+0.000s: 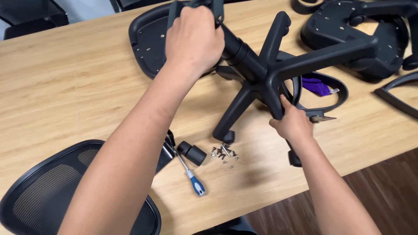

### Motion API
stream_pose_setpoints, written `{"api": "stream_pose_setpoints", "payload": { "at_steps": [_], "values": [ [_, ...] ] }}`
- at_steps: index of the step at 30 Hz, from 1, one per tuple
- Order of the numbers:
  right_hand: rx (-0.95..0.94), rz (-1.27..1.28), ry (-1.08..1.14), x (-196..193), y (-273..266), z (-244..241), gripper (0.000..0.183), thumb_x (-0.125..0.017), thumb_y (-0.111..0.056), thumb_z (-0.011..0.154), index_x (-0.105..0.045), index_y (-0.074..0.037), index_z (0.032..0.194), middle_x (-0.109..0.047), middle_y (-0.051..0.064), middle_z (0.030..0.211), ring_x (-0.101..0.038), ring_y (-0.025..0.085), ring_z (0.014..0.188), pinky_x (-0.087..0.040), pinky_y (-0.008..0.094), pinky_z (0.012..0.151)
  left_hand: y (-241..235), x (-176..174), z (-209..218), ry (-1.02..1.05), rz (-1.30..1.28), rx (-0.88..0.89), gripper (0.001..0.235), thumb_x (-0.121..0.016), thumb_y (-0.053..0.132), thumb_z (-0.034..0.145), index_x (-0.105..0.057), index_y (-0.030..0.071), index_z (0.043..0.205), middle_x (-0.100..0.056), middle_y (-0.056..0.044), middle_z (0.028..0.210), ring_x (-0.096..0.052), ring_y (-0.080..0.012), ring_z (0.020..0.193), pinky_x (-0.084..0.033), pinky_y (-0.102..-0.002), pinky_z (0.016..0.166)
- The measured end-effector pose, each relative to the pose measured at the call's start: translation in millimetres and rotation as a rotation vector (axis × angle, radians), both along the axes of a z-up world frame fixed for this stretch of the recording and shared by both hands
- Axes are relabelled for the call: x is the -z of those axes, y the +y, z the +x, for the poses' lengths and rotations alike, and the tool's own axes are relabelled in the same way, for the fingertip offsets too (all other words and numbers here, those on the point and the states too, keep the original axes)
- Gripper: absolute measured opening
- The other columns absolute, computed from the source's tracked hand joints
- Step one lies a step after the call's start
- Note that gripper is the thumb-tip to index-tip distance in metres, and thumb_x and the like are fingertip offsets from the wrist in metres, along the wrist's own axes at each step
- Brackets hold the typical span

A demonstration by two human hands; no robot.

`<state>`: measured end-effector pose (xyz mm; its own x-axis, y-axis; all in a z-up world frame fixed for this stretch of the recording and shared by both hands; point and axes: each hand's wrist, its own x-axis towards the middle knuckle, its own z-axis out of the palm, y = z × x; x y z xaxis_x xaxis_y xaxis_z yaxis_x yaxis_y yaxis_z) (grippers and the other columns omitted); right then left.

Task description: Disassembling an office chair by removing the base, gas lift, and backrest.

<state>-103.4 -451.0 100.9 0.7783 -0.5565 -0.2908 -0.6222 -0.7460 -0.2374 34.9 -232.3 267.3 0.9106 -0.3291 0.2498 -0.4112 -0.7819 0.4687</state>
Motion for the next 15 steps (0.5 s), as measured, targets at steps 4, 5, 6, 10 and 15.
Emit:
{"api": "stream_pose_setpoints", "payload": {
  "at_steps": [4,5,6,10,15],
  "values": [
    [0.076,0.09,-0.006,8,-6,-6,0.095,-0.081,-0.027,0.077,-0.036,-0.033,0.161,-0.073,0.018,0.119,-0.067,0.036,0.114,-0.053,0.048,0.099,-20,20,12,-0.268,-0.057,0.108,0.014,-0.066,0.01,0.085,-0.067,-0.004,0.089,-0.069,-0.027,0.098,-0.07,-0.0419,0.083,-0.056,-0.051,0.07],
    [0.067,0.087,-0.022,9,-9,-5,0.095,-0.082,-0.027,0.077,-0.037,-0.032,0.161,-0.073,0.017,0.12,-0.067,0.036,0.114,-0.053,0.047,0.099,-23,18,11,-0.234,-0.038,0.109,0.016,-0.066,0.011,0.086,-0.066,-0.004,0.091,-0.068,-0.026,0.097,-0.071,-0.0405,0.081,-0.057,-0.05,0.069],
    [0.054,0.084,-0.038,9,-11,-4,0.095,-0.082,-0.027,0.077,-0.038,-0.032,0.161,-0.073,0.017,0.12,-0.068,0.036,0.114,-0.053,0.047,0.099,-26,17,11,-0.202,-0.018,0.106,0.017,-0.066,0.012,0.086,-0.064,-0.004,0.092,-0.067,-0.025,0.096,-0.071,-0.0391,0.079,-0.058,-0.048,0.067],
    [0.035,0.061,-0.027,15,-14,-2,0.095,-0.083,-0.028,0.076,-0.038,-0.03,0.16,-0.073,0.016,0.12,-0.068,0.034,0.114,-0.054,0.047,0.098,-30,24,24,-0.202,-0.014,0.092,0.017,-0.065,0.017,0.092,-0.067,0.0,0.092,-0.072,-0.02,0.092,-0.071,-0.0381,0.083,-0.056,-0.05,0.073],
    [0.049,0.094,-0.076,27,-10,5,0.097,-0.086,-0.029,0.076,-0.036,-0.024,0.16,-0.07,0.019,0.119,-0.067,0.035,0.111,-0.053,0.046,0.094,-41,36,47,-0.349,-0.013,0.145,0.017,-0.062,0.02,0.094,-0.072,0.007,0.092,-0.073,-0.017,0.082,-0.072,-0.0364,0.077,-0.056,-0.049,0.07]
  ]
}}
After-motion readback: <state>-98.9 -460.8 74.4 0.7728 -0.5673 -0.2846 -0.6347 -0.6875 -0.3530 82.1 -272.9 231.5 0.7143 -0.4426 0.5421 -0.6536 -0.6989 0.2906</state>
